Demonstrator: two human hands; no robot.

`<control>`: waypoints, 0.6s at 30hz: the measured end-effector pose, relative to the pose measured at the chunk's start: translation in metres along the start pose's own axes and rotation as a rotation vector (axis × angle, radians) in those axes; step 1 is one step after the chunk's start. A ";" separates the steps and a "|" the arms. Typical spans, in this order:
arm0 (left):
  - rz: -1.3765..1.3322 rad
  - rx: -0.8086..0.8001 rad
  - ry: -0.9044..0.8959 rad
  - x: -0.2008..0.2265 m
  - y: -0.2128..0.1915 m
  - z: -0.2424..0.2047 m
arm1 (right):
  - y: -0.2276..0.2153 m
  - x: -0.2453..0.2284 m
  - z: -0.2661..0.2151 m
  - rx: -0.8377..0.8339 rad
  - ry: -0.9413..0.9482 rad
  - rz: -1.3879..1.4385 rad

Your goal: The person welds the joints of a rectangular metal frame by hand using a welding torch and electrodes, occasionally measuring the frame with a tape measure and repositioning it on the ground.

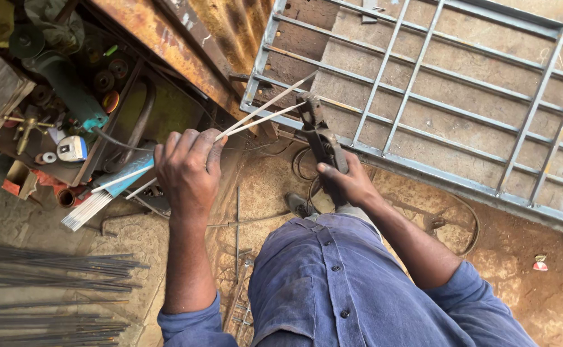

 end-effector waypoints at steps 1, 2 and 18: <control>-0.014 -0.002 0.004 0.003 -0.001 0.002 | -0.002 -0.002 -0.001 0.035 -0.010 -0.031; -0.029 -0.004 0.009 0.006 -0.002 0.004 | -0.004 -0.004 -0.002 0.070 -0.020 -0.061; -0.147 0.226 0.173 0.014 0.011 0.002 | -0.039 0.017 -0.008 0.217 0.117 0.378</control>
Point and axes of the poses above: each hand's wrist, its own z-axis towards the middle knuckle, its own y-axis out of the palm, x = y × z, the point moved 5 cm from there along z, towards the middle knuckle, and after that the axes turned 15 degrees about -z, right-handed, at the moved point
